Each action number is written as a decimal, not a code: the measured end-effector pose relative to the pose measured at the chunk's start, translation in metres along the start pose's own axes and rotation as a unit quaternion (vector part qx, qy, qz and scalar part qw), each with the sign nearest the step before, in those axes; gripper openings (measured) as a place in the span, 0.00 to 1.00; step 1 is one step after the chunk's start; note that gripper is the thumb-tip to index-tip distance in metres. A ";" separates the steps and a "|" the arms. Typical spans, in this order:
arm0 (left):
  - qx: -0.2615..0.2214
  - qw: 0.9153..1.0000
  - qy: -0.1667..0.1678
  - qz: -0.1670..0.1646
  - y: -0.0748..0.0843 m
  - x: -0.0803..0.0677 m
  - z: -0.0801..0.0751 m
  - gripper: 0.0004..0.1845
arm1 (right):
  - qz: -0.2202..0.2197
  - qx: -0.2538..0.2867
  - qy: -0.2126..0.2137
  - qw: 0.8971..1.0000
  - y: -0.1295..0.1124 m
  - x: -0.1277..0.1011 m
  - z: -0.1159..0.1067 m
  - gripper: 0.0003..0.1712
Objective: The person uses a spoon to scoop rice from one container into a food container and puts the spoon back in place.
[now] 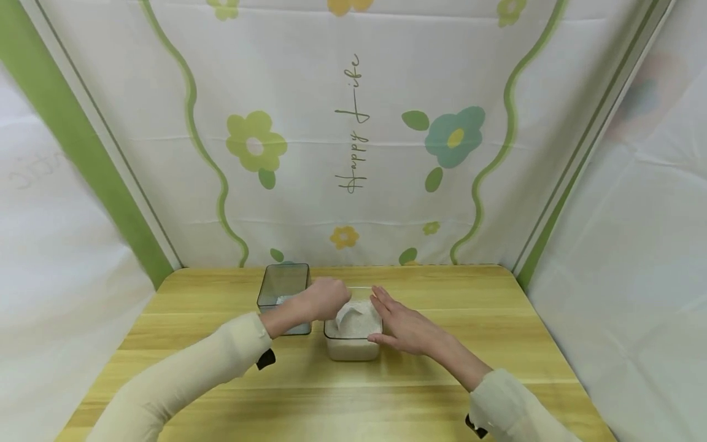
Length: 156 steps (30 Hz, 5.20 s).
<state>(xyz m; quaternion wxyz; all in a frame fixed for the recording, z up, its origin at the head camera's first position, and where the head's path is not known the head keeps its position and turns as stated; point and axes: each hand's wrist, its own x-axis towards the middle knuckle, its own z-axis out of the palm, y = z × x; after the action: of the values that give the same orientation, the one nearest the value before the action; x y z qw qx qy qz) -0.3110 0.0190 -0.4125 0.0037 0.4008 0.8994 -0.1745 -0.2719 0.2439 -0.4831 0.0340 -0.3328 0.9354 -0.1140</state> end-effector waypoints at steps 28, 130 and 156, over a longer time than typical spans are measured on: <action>-0.132 0.989 -0.070 -0.011 -0.031 0.012 0.001 0.10 | -0.005 -0.011 0.014 1.000 0.010 0.015 0.000 0.51; -0.690 0.699 0.085 -0.166 -0.112 -0.149 0.062 0.15 | -0.001 0.021 0.027 0.999 0.011 0.010 0.005 0.50; -0.483 0.826 0.149 -0.252 -0.106 -0.149 0.066 0.09 | 0.002 0.025 0.022 0.999 0.010 0.011 0.004 0.50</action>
<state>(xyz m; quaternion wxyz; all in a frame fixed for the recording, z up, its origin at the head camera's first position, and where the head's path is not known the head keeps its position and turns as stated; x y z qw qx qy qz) -0.2954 -0.1747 -0.4196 0.0188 0.1289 0.9282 0.3487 -0.2859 0.2443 -0.4892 0.0214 -0.3275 0.9335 -0.1446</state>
